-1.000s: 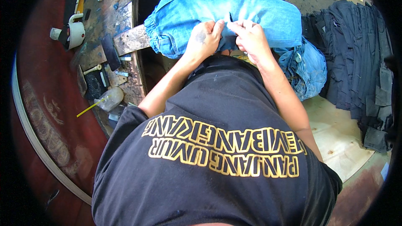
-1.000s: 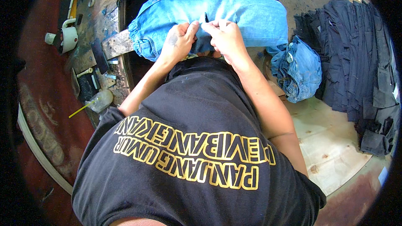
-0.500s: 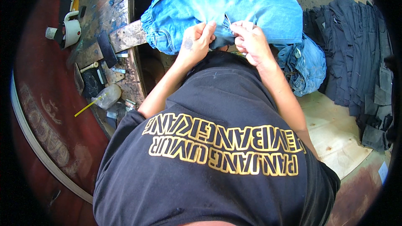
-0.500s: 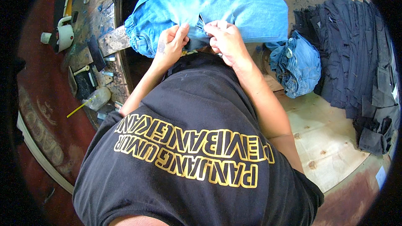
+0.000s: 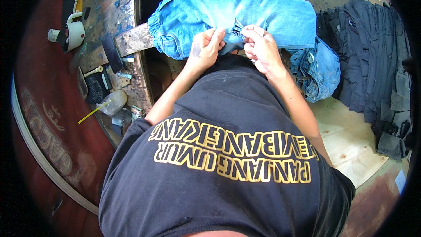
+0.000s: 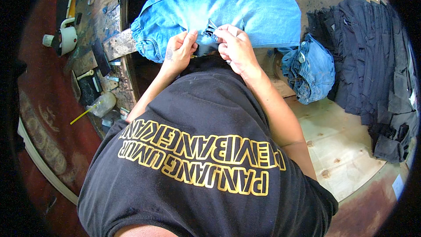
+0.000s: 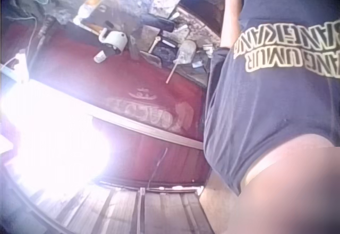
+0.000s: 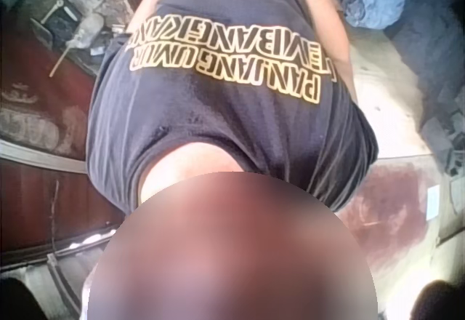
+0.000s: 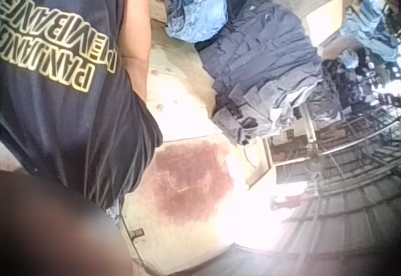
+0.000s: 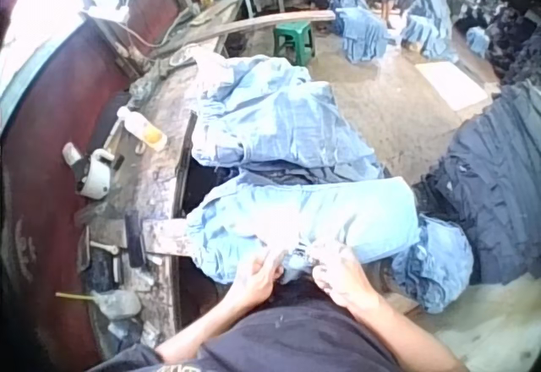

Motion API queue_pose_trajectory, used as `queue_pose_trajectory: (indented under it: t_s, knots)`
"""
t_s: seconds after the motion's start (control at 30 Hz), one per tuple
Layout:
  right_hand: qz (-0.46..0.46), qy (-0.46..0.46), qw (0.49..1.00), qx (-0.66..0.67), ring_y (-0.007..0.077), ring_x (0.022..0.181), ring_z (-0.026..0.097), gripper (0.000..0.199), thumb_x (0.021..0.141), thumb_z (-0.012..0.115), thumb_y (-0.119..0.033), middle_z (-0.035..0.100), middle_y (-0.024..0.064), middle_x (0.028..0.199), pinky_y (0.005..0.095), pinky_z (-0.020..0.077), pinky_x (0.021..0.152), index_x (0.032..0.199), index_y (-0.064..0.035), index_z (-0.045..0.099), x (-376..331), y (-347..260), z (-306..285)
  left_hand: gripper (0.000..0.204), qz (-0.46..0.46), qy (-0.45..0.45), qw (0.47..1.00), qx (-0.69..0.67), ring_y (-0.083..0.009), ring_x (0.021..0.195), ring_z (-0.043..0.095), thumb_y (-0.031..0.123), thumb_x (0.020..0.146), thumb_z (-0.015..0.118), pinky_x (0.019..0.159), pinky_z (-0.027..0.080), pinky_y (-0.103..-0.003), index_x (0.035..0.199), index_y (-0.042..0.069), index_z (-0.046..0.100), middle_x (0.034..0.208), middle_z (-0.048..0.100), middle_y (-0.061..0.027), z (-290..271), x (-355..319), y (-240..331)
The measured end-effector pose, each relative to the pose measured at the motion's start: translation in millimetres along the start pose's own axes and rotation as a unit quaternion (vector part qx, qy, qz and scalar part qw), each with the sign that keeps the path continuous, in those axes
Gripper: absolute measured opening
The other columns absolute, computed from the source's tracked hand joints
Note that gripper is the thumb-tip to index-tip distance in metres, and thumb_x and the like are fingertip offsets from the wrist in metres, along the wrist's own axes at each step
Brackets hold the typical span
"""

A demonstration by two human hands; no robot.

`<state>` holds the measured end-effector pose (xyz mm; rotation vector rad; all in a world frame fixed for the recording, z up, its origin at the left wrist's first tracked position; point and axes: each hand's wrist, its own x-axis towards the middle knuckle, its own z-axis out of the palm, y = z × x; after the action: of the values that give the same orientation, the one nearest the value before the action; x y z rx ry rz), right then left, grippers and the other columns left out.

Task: The person uses a white chalk-like tool to mark and pull threads on a pair of light blue jeans, creating distressed holes. They repeatedly mark areas, pull threads, and inspect the fabric to achieve a worn look.

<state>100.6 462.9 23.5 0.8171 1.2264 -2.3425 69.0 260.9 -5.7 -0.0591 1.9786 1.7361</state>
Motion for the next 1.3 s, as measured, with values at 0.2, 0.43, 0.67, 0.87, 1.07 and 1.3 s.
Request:
queue_pose_trajectory:
  t_s: [0.2,0.43,0.67,0.87,1.07,1.3]
  knots:
    - [0.0,-0.021,0.996,-0.089,0.0015,0.047,0.035,0.011,0.103,0.067,-0.018,0.048,-0.0059,0.072,0.0226,0.0229,0.042,0.104,-0.0069,0.066,4.9,-5.8,-1.9,0.048,-0.007,-0.011,1.0,0.024,-0.0071,0.064,0.05,0.037,0.109,0.062,0.058,0.04,-0.028,0.076,0.001,0.064,0.067,0.058,0.0,0.8,0.7,1.8]
    - [-0.012,0.018,1.0,-0.007,0.0037,0.049,0.041,0.014,0.104,0.064,-0.019,0.05,-0.0015,0.074,0.0233,0.0273,0.042,0.101,-0.0052,0.065,3.9,2.5,0.5,0.048,-0.026,-0.004,1.0,-0.01,-0.0078,0.063,0.049,0.035,0.109,0.062,0.058,0.04,-0.029,0.075,0.001,0.063,0.066,0.059,-0.0004,-1.7,-1.5,0.1]
    - [-0.037,-0.05,0.994,-0.09,0.0042,0.051,0.045,0.014,0.107,0.062,-0.019,0.055,-0.0023,0.079,0.0234,0.0327,0.044,0.104,-0.0059,0.066,7.5,-2.7,-12.0,0.048,-0.038,-0.039,0.996,0.071,-0.0088,0.063,0.052,0.036,0.109,0.06,0.059,0.042,-0.03,0.079,0.0,0.066,0.065,0.058,-0.0006,-11.7,-0.5,16.8]
    - [-0.261,0.141,0.924,-0.242,0.0037,0.07,0.054,0.025,0.111,0.058,-0.027,0.075,0.0002,0.098,0.0215,0.0437,0.061,0.113,-0.0059,0.072,7.0,-45.0,-50.0,0.056,0.148,0.414,0.759,0.481,-0.0228,0.098,0.069,0.038,0.101,0.075,0.088,0.055,-0.036,0.132,-0.006,0.062,0.111,0.072,-0.0157,-96.4,-12.7,37.0]
    - [-0.255,-0.044,0.909,-0.326,0.0067,0.072,0.059,0.031,0.112,0.058,-0.028,0.069,0.0001,0.089,0.023,0.0477,0.064,0.11,0.0005,0.072,3.9,-40.4,-17.0,0.095,-0.13,0.219,0.855,0.451,-0.0358,0.117,0.071,0.047,0.08,0.09,0.102,0.054,-0.044,0.143,-0.013,0.053,0.126,0.071,-0.0295,-106.2,-13.2,29.0]
    - [-0.338,-0.204,0.75,-0.53,0.0391,0.083,0.071,0.049,0.097,0.074,-0.048,0.069,0.0188,0.081,0.0449,0.0566,0.074,0.088,-0.0022,0.059,22.9,-8.1,131.3,0.046,-0.08,0.053,0.995,-0.037,-0.0216,0.098,0.074,0.016,0.088,0.074,0.09,0.059,-0.034,0.128,-0.005,0.067,0.114,0.075,-0.0133,-169.8,-31.7,50.0]
